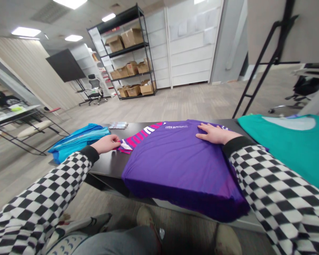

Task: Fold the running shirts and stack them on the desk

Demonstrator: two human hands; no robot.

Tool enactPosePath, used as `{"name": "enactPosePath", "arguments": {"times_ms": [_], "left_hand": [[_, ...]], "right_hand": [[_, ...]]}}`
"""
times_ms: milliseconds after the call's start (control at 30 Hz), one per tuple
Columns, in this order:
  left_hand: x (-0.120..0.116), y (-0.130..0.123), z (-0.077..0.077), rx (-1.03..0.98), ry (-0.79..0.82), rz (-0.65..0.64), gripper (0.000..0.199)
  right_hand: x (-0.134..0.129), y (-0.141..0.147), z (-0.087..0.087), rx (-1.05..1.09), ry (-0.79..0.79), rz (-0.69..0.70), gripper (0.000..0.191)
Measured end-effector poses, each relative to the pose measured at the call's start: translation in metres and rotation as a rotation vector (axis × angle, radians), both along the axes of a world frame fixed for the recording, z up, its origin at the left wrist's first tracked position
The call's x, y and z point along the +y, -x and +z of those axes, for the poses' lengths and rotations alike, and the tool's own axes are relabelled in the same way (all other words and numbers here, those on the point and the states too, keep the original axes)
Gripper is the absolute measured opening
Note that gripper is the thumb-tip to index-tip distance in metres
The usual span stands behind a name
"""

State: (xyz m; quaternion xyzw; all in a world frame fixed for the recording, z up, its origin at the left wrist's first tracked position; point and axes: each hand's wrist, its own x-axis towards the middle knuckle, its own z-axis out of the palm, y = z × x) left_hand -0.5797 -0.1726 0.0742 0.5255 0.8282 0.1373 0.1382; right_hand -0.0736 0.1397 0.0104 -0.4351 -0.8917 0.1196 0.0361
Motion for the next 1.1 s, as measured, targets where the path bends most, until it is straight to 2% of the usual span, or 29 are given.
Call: {"name": "enactPosePath", "arguments": {"times_ms": [100,167,267,333,400,467,533,600,733,833,933,1033,1100], "left_hand": [[0.003,-0.002,0.013,0.057,-0.229,0.059,0.038],[-0.001,-0.007,0.022,-0.082,-0.293,-0.027,0.044],[-0.012,-0.016,0.025,-0.530,-0.163,-0.210,0.058],[-0.016,-0.020,0.019,-0.673,-0.085,-0.186,0.068],[-0.014,-0.023,0.009,-0.556,-0.071,-0.076,0.071],[-0.008,-0.026,-0.002,-0.310,-0.047,0.036,0.070],[-0.002,-0.033,-0.012,-0.140,0.004,0.090,0.068],[0.004,-0.042,-0.019,-0.067,0.034,0.049,0.064],[0.007,-0.053,-0.025,-0.021,0.051,-0.136,0.056],[0.009,-0.041,-0.023,-0.080,0.091,-0.170,0.054],[0.014,-0.011,-0.013,-0.059,0.051,-0.105,0.050],[0.025,0.020,0.003,0.151,0.010,0.055,0.037],[0.033,0.031,0.008,0.337,0.002,0.151,0.039]], "right_hand": [[0.000,0.000,0.000,-0.003,0.009,0.005,0.087],[0.001,0.000,-0.001,-0.009,0.016,0.005,0.089],[0.002,0.000,-0.002,-0.009,0.017,0.009,0.089],[0.002,-0.001,-0.002,-0.004,0.013,0.014,0.088],[0.002,-0.001,-0.002,0.000,0.011,0.015,0.088],[0.001,-0.001,-0.001,0.003,0.013,0.010,0.087],[0.000,-0.001,-0.001,0.004,0.015,0.003,0.086],[0.000,-0.001,-0.001,-0.001,0.015,-0.002,0.086],[0.001,-0.001,-0.001,-0.008,0.017,-0.001,0.088],[-0.001,-0.001,0.000,-0.008,0.021,0.000,0.088],[-0.002,0.000,0.001,-0.012,0.028,0.006,0.088],[-0.003,0.000,0.003,-0.014,0.034,0.010,0.088],[-0.003,0.000,0.003,-0.011,0.031,0.007,0.087]]}}
